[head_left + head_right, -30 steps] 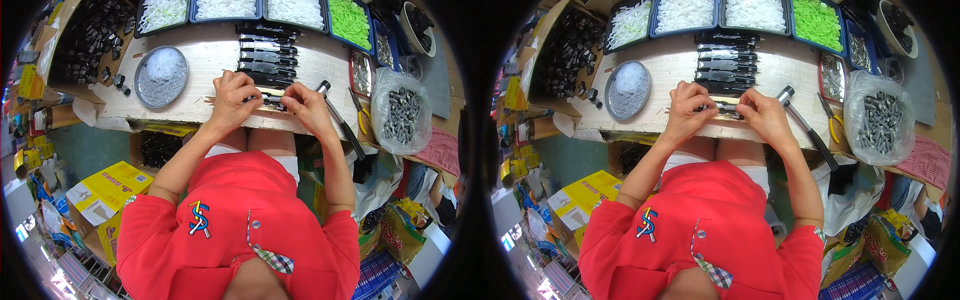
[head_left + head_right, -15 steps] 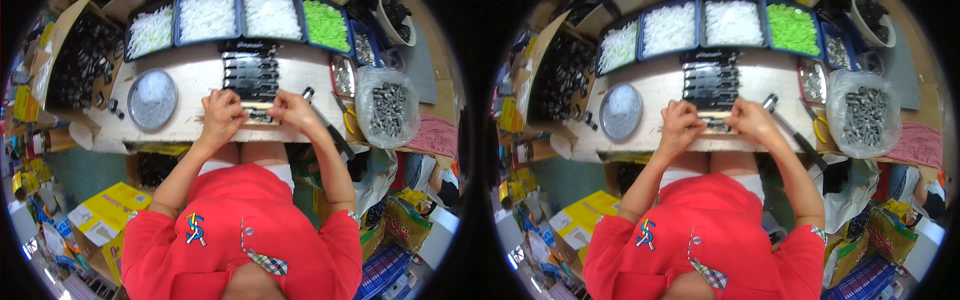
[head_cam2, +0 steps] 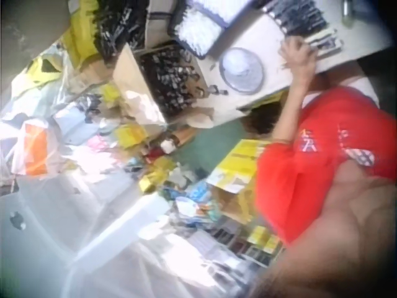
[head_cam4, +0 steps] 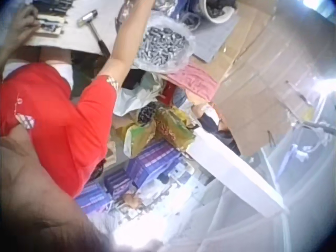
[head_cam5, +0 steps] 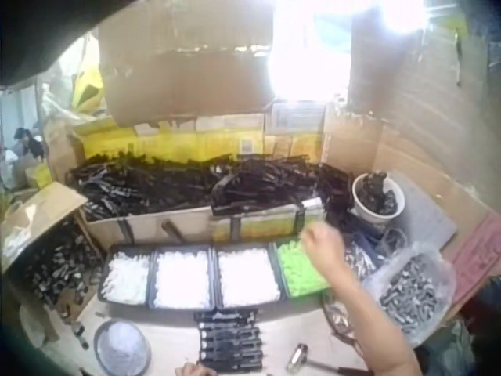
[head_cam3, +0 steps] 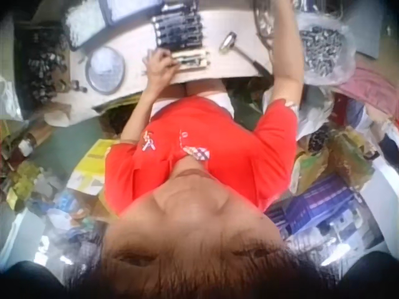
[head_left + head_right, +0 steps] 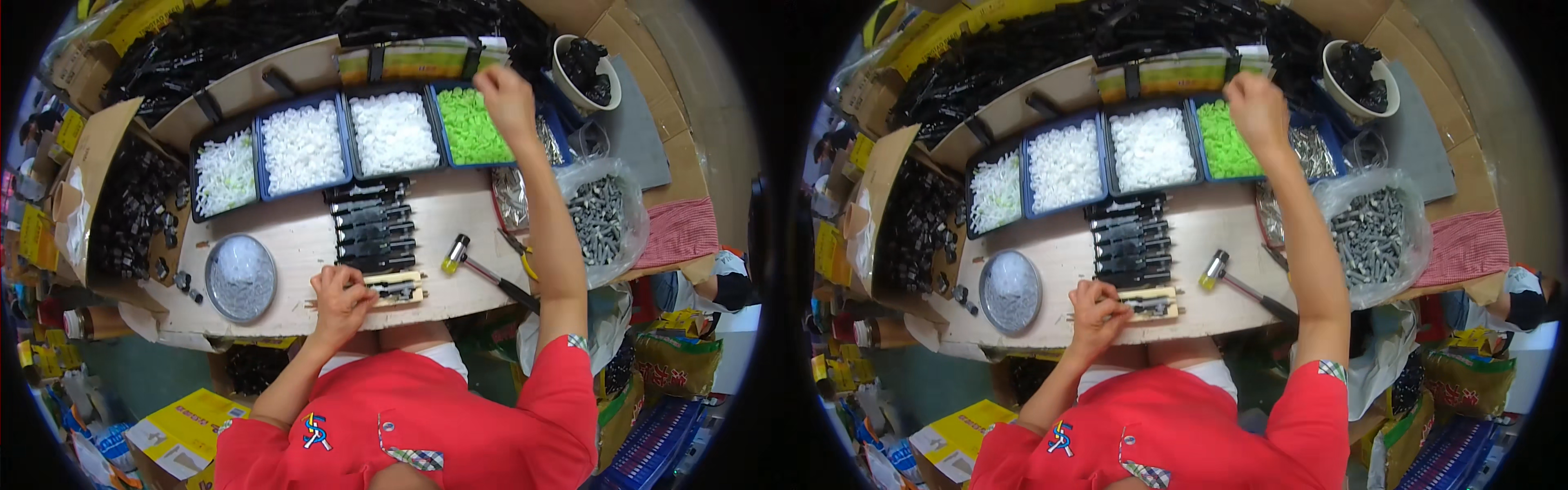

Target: Assembling small plastic and metal components by hand and using a small mallet at a factory workbench.

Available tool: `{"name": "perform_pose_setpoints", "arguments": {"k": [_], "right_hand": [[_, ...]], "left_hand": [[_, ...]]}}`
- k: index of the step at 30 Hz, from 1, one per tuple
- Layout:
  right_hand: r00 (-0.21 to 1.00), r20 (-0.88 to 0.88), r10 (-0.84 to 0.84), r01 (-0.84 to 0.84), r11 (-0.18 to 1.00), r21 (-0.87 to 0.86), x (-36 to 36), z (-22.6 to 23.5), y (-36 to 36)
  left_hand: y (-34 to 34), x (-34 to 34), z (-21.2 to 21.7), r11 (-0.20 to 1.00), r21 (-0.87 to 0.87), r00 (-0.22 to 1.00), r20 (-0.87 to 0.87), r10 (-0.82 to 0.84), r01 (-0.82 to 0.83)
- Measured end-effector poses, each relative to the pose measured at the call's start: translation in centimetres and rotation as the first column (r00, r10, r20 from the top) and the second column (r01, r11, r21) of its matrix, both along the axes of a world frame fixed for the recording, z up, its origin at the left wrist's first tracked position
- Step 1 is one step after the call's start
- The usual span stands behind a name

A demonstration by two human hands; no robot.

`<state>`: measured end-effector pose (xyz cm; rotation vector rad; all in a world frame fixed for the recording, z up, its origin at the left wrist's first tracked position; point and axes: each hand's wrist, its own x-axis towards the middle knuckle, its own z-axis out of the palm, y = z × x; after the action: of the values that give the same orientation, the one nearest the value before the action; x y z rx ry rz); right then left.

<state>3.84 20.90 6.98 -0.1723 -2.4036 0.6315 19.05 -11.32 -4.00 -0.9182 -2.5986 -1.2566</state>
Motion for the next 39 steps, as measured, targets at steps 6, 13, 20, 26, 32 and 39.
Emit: {"name": "perform_pose_setpoints", "arguments": {"k": [6, 13, 20, 26, 32, 39], "right_hand": [[0.922, 0.211, -0.323, 0.162, 0.820, 0.549, -9.9, 2.9, 2.2], [1.000, -0.020, -0.003, 0.006, 0.988, 0.156, -5.6, 2.1, 3.8], [0.789, 0.161, 0.593, -0.520, 0.784, -0.338, 13.1, -4.0, -7.8], [0.725, 0.309, 0.616, -0.651, 0.759, 0.015, 17.8, -7.9, -14.6], [0.729, 0.296, 0.617, -0.669, 0.734, 0.118, 17.9, -8.9, -16.8], [0.740, 0.317, 0.594, -0.651, 0.750, 0.114, 18.4, -9.1, -16.9]], "left_hand": [[-0.1, 0.9, -0.1, 1.000, 0.026, 1.000, -0.004, -0.001, 0.001], [-0.3, 1.1, -0.9, 1.000, -0.020, 0.999, -0.035, 0.019, -0.020], [-1.9, -0.2, -0.2, 0.984, 0.177, 1.000, -0.023, 0.021, -0.017], [-4.0, 1.3, -0.9, 0.967, 0.213, 0.990, 0.074, 0.122, -0.136], [-4.6, 1.2, -0.5, 0.990, 0.118, 0.995, -0.054, 0.089, -0.082], [-4.9, 0.0, -0.8, 1.000, -0.015, 1.000, -0.007, -0.023, 0.023]]}}
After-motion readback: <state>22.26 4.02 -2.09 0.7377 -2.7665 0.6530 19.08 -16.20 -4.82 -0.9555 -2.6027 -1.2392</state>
